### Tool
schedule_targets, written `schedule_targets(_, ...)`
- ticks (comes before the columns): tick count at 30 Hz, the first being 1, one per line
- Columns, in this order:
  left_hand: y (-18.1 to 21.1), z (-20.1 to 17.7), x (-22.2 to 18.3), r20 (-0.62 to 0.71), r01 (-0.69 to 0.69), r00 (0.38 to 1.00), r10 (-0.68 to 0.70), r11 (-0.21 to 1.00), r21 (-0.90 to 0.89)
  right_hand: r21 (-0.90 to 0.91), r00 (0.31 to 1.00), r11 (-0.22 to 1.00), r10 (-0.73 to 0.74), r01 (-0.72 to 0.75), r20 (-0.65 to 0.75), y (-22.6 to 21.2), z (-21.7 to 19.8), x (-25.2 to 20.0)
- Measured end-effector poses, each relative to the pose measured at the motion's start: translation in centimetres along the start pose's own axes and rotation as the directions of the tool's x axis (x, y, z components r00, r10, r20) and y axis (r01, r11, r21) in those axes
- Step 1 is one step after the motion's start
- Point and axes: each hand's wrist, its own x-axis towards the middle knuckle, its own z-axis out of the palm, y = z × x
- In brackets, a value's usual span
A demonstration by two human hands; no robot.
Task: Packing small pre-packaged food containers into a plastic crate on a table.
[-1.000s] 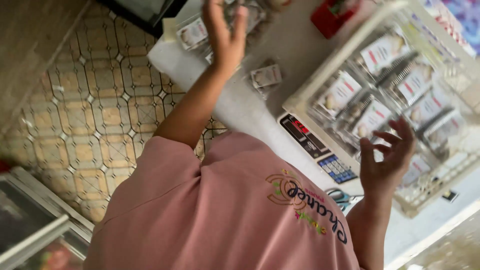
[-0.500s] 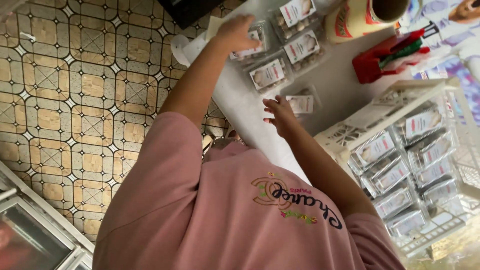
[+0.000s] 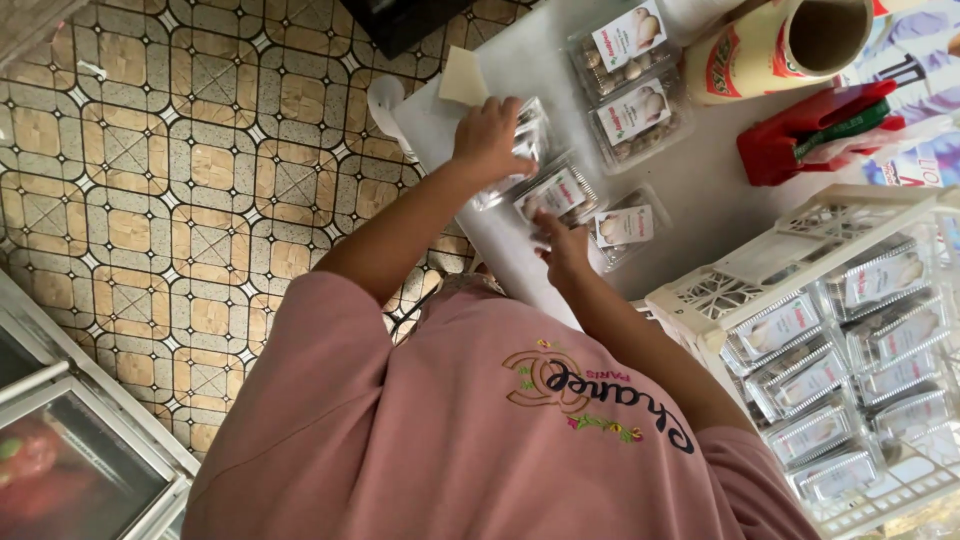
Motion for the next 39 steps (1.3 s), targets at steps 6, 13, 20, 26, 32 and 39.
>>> schedule_targets(6, -1.6, 1.5, -5.4, -0.221, -0.067, 0.975, 0.021, 0.978, -0.199, -0.041, 0.995, 0.994, -0.097, 0.098, 0.028, 2.5, -0.6, -1.7)
schedule_targets(13, 0.4, 0.1, -8.5, 0.178, 0.254, 0.967, -0.184, 0.766, -0.591, 0.078, 0.982, 0.981, -0.183, 0.18, 0.046, 0.9, -3.2, -3.9)
schedule_targets(20, -0.3, 3.0, -9.4, 0.112, 0.238, 0.969, -0.219, 0.726, -0.646, 0.038, 0.968, 0.975, -0.224, 0.221, 0.117, -3.4, -7.8, -11.8)
schedule_targets(26, 5.2, 1.1, -12.1, 0.164, 0.26, 0.959, -0.232, 0.483, -0.836, 0.365, 0.925, 0.863, -0.381, 0.35, 0.013, -6.9, -19.8, -20.1)
schedule_targets(32, -0.4, 5.9, -8.6, 0.238, 0.26, 0.946, -0.221, 0.073, -0.963, 0.26, 0.738, 0.692, -0.604, 0.673, -0.301, -8.8, -37.1, -21.8)
schedule_targets(39, 2.2, 3.4, -8.7, 0.145, 0.167, 0.982, 0.123, -0.193, -0.967, 0.302, 0.797, 0.81, -0.298, 0.502, -0.526, -6.2, -49.0, -14.3)
